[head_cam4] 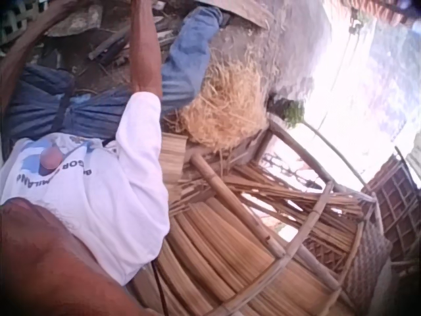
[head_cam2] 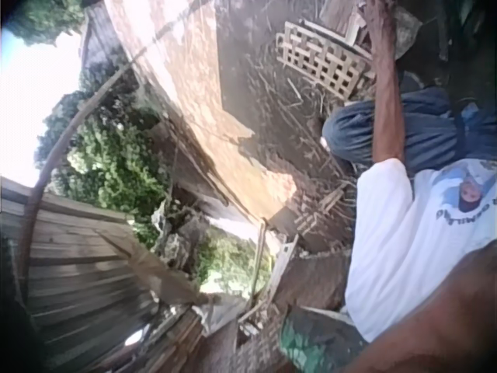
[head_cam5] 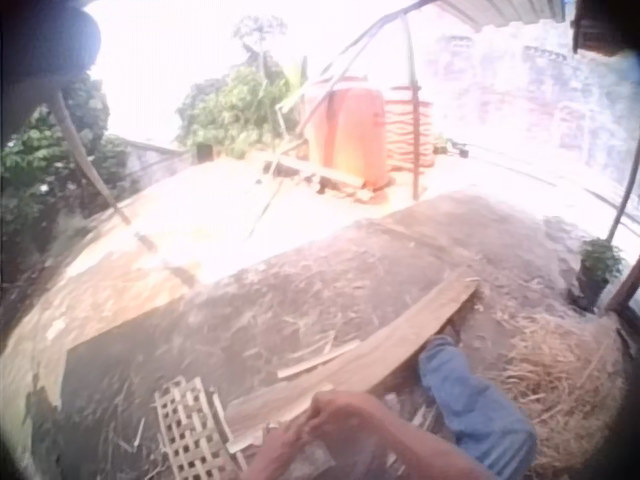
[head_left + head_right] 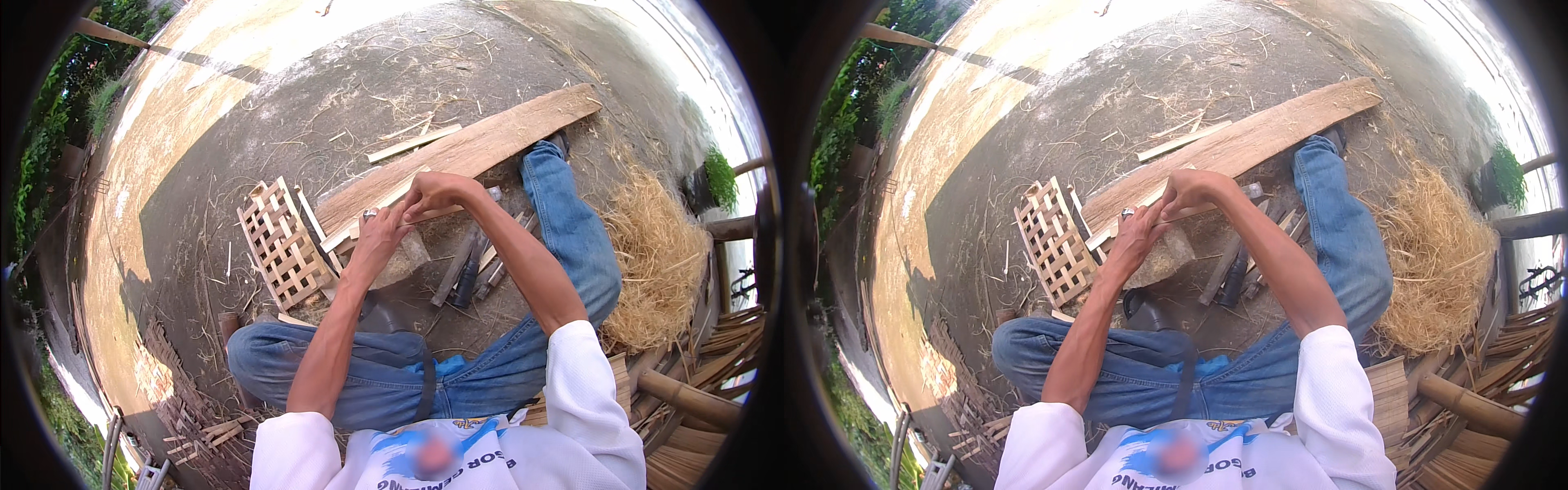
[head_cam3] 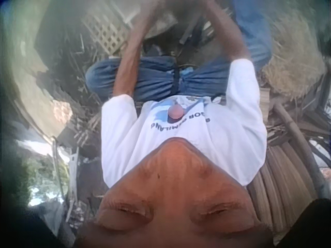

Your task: The person sits on the ground and uses a hand saw to cut small wooden sticks. They measure and align the pieces, then saw them to size, occasionally adjusting the wood and tools.

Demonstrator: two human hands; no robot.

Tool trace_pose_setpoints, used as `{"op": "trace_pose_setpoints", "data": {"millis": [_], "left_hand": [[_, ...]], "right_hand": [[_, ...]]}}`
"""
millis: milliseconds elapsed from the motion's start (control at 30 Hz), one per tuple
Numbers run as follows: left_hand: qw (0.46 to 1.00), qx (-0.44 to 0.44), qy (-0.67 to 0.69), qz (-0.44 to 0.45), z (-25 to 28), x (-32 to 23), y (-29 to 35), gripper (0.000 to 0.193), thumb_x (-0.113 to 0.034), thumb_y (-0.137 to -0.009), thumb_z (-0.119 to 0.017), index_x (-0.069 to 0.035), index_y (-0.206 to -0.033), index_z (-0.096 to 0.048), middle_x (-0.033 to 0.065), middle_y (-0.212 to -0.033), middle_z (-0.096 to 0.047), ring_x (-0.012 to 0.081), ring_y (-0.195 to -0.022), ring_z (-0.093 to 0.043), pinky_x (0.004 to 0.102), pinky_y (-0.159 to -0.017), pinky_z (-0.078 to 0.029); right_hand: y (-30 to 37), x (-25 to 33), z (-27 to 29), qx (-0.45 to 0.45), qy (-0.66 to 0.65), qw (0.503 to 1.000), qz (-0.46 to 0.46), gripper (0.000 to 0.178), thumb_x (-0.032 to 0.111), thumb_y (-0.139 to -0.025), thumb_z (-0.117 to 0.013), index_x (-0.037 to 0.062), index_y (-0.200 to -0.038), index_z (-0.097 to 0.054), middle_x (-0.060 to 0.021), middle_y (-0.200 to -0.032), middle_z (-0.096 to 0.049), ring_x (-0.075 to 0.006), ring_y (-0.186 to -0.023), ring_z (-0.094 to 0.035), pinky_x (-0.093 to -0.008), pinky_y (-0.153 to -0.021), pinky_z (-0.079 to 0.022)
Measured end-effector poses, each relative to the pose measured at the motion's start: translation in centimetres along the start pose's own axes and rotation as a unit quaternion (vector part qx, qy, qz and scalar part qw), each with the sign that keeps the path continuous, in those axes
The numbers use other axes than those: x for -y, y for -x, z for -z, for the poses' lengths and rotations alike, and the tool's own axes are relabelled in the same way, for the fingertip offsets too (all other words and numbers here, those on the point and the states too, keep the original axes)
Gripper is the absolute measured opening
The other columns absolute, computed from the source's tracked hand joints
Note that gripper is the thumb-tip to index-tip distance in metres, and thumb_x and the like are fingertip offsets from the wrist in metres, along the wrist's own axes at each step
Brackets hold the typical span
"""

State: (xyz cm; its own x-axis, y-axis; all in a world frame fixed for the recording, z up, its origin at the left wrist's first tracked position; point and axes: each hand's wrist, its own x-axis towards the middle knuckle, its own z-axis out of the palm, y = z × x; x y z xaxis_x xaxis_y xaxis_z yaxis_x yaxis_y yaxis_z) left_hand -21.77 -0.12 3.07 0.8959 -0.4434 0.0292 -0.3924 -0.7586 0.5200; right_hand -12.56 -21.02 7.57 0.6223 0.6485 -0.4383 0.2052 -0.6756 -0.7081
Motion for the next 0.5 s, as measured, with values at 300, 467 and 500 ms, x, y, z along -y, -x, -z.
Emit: {"op": "trace_pose_setpoints", "data": {"millis": [300, 467, 500], "left_hand": [[0.993, -0.072, -0.050, 0.084, 0.7, 4.7, 0.4, 0.045, -0.034, -0.099, -0.065, -0.009, -0.135, -0.058, 0.0158, -0.108, -0.064, 0.0369, -0.105, -0.064, 0.0601, -0.096, -0.041], [0.990, -0.056, -0.055, 0.121, 1.7, 5.5, -0.2, 0.043, -0.034, -0.099, -0.064, -0.008, -0.133, -0.062, 0.0184, -0.103, -0.067, 0.0381, -0.108, -0.063, 0.0625, -0.107, -0.031], [0.989, -0.047, -0.055, 0.126, 1.8, 5.3, -0.3, 0.043, -0.035, -0.099, -0.063, -0.007, -0.132, -0.062, 0.0193, -0.104, -0.067, 0.0374, -0.109, -0.063, 0.0627, -0.105, -0.033]], "right_hand": [[2.0, 4.4, -7.6, -0.354, 0.027, 0.930, 0.101, 0.018, 0.017, -0.090, -0.070, 0.0020, -0.098, -0.074, -0.0171, -0.086, -0.068, -0.0349, -0.090, -0.069, -0.0423, -0.084, -0.056], [0.2, -0.6, -14.1, -0.367, 0.133, 0.903, 0.179, 0.026, 0.009, -0.088, -0.066, 0.0029, -0.114, -0.069, -0.0169, -0.119, -0.064, -0.0350, -0.118, -0.061, -0.0428, -0.096, -0.052], [-0.3, -1.1, -13.8, -0.374, 0.186, 0.895, 0.158, 0.039, 0.012, -0.090, -0.065, 0.0041, -0.129, -0.062, -0.0173, -0.131, -0.057, -0.0381, -0.126, -0.056, -0.0466, -0.100, -0.050]]}}
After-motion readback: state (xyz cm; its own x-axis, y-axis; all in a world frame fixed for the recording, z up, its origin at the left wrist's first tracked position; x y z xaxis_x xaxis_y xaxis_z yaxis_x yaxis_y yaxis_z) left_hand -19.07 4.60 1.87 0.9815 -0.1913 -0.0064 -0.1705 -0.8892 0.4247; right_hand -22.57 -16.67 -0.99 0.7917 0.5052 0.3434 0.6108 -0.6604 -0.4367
